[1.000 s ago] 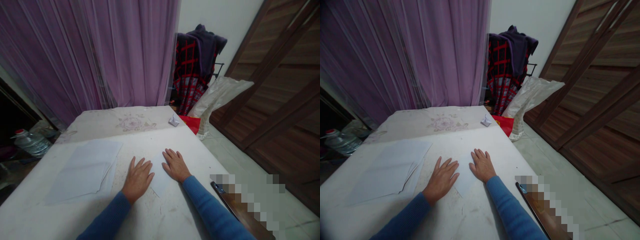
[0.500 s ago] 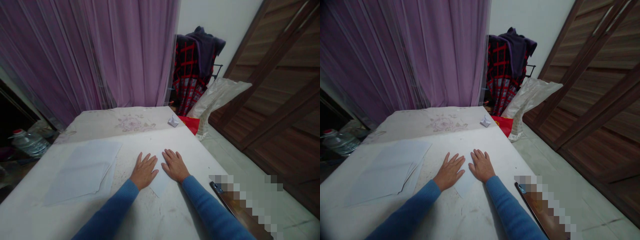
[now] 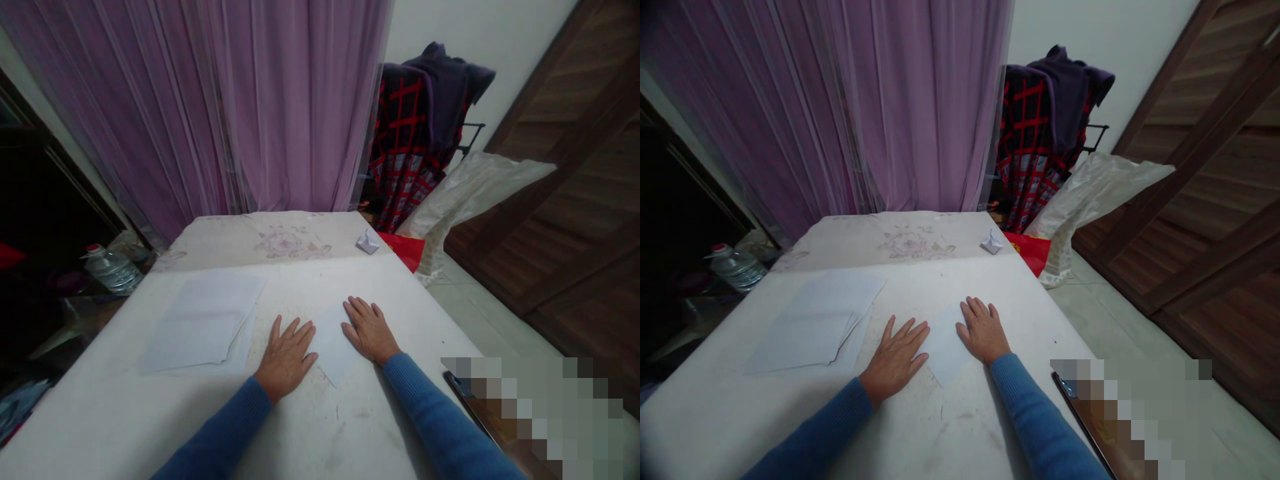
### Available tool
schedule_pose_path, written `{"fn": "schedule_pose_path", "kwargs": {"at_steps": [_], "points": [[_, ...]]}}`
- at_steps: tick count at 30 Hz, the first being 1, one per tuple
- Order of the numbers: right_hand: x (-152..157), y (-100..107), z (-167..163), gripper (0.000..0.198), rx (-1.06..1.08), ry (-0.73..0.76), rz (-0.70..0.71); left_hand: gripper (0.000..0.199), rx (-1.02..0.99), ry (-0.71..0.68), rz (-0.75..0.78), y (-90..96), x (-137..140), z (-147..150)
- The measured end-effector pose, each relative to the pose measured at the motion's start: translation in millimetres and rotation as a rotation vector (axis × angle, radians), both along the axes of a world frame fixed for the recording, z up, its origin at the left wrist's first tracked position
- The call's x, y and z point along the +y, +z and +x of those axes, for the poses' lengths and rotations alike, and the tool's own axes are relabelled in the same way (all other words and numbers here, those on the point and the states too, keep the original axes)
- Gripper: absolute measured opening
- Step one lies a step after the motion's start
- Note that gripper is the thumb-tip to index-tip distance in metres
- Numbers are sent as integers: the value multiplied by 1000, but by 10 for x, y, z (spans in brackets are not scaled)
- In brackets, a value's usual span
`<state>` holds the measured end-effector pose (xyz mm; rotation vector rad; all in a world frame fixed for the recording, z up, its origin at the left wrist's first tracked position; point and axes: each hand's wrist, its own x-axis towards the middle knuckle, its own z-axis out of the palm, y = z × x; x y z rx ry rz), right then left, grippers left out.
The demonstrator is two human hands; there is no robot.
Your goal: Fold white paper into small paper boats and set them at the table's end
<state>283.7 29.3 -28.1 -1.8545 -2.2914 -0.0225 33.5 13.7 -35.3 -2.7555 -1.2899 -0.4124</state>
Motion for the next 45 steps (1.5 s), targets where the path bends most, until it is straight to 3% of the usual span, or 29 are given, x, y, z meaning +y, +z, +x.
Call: {"fn": "schedule_pose_path", "kwargs": {"at_steps": [11, 15, 21, 26, 32, 38, 42, 45], "points": [[-1, -53, 6, 50, 15, -2, 62, 46, -6, -17, 51, -3, -141, -180], [-8, -105, 72, 43, 145, -38, 222, 31, -41, 25, -66, 208, -54, -166], [-35, -218, 205, 38, 374, -283, 472, 19, -52, 184, -253, 495, 190, 36], [-183, -250, 204, 36, 416, -290, 453, 33, 53, 326, -325, 551, 247, 282], [-301, -257, 169, 37, 453, -292, 421, 37, 65, 376, -464, 603, 355, 426], [-258, -341, 172, 35, 525, -284, 522, 11, -170, 435, -623, 549, 466, 303], [-243, -373, 188, 34, 536, -260, 566, 19, -418, 546, -754, 499, 379, 214], [-249, -366, 198, 34, 533, -248, 551, 33, -560, 603, -836, 458, 145, 207]]}}
